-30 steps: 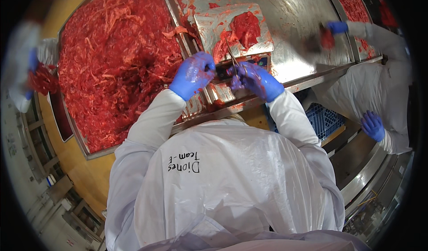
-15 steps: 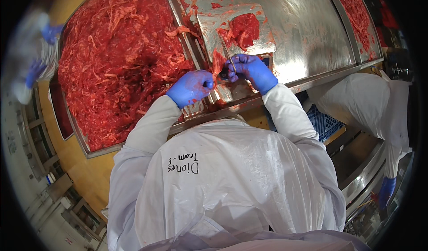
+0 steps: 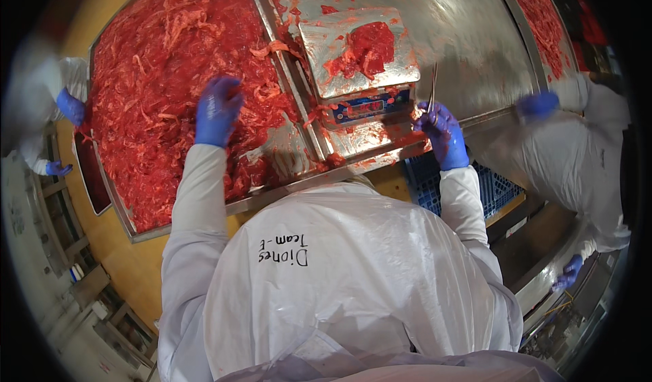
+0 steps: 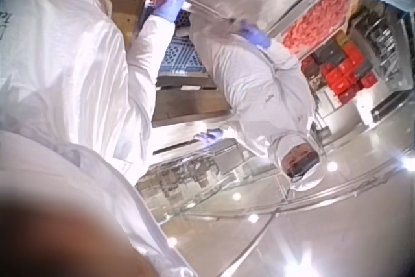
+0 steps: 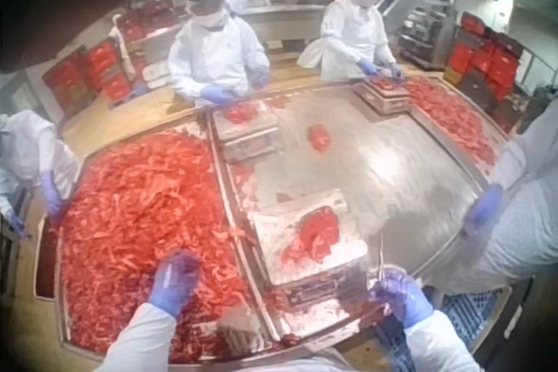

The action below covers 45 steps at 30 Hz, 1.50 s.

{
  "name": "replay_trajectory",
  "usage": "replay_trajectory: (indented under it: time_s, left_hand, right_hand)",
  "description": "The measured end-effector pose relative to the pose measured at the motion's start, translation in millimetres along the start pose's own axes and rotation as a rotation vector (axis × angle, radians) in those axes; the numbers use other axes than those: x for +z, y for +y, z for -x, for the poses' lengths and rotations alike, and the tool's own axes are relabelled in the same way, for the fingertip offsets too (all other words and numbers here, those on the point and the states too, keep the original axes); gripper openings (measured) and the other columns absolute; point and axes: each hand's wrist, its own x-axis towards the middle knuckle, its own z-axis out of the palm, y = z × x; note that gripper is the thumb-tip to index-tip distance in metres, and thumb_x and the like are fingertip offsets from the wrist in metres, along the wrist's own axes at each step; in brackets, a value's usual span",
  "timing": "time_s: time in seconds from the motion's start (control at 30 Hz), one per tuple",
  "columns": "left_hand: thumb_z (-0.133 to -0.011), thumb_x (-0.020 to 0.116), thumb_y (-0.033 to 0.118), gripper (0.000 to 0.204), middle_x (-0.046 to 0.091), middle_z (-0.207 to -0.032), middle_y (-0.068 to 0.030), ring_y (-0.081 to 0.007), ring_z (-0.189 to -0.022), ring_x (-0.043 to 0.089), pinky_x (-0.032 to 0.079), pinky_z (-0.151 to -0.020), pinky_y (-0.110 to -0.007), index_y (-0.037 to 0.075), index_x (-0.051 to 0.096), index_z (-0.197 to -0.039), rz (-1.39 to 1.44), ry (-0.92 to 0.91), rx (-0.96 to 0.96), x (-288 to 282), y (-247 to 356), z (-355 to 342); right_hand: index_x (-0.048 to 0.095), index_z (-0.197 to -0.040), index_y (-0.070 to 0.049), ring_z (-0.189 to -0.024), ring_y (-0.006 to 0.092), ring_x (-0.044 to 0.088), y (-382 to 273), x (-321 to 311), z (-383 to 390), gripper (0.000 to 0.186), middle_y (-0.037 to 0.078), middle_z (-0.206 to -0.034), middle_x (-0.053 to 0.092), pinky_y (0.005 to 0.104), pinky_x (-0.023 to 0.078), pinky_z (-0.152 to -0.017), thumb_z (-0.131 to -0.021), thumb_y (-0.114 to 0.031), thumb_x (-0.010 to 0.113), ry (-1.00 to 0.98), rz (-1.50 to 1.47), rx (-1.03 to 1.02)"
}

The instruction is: The person uses a knife to cut portions of raw red meat from a large pile on a metal tray. They place the cut pieces onto a digital scale to weigh them, then transfer the weighed portions into a white bag held by another person.

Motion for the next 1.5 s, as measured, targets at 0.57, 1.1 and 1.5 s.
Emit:
replay_trajectory:
  time_s: [0.57, 1.1, 1.5]
  left_hand:
    - [-0.088, 0.071, 0.013, 0.025, 0.067, -0.117, -0.0128, -0.0345, -0.112, 0.065, 0.053, -0.100, -0.046, 0.008, 0.071, -0.113, -0.198, -0.150, 0.845, 109, 81, 5]
    - [-0.084, 0.077, 0.014, 0.032, 0.066, -0.119, -0.0139, -0.0349, -0.115, 0.063, 0.052, -0.102, -0.046, 0.009, 0.069, -0.114, -0.128, -0.095, 0.588, 72, 47, 23]
    - [-0.080, 0.078, 0.017, 0.048, 0.062, -0.123, -0.0223, -0.0422, -0.119, 0.059, 0.050, -0.104, -0.046, 0.003, 0.063, -0.123, -0.546, -0.386, 0.211, 102, -50, 45]
  right_hand:
    - [0.064, -0.125, 0.000, -0.090, 0.0192, 0.069, 32, 80, -24, 0.051, 0.008, -0.096, 0.071, 0.0340, 0.054, -0.093, -0.098, -0.041, 0.074, -0.484, 0.075, 0.281]
    - [0.068, -0.126, 0.002, -0.087, 0.0176, 0.070, 40, 110, -37, 0.034, 0.009, -0.100, 0.073, 0.0331, 0.058, -0.088, -0.095, -0.011, 0.075, -0.501, 0.088, 0.521]
    - [0.056, -0.146, -0.005, -0.128, 0.0371, 0.064, 4, 143, -137, 0.060, 0.022, -0.141, 0.064, 0.0423, 0.050, -0.109, -0.095, -0.029, 0.076, -0.127, 1.142, -0.650]
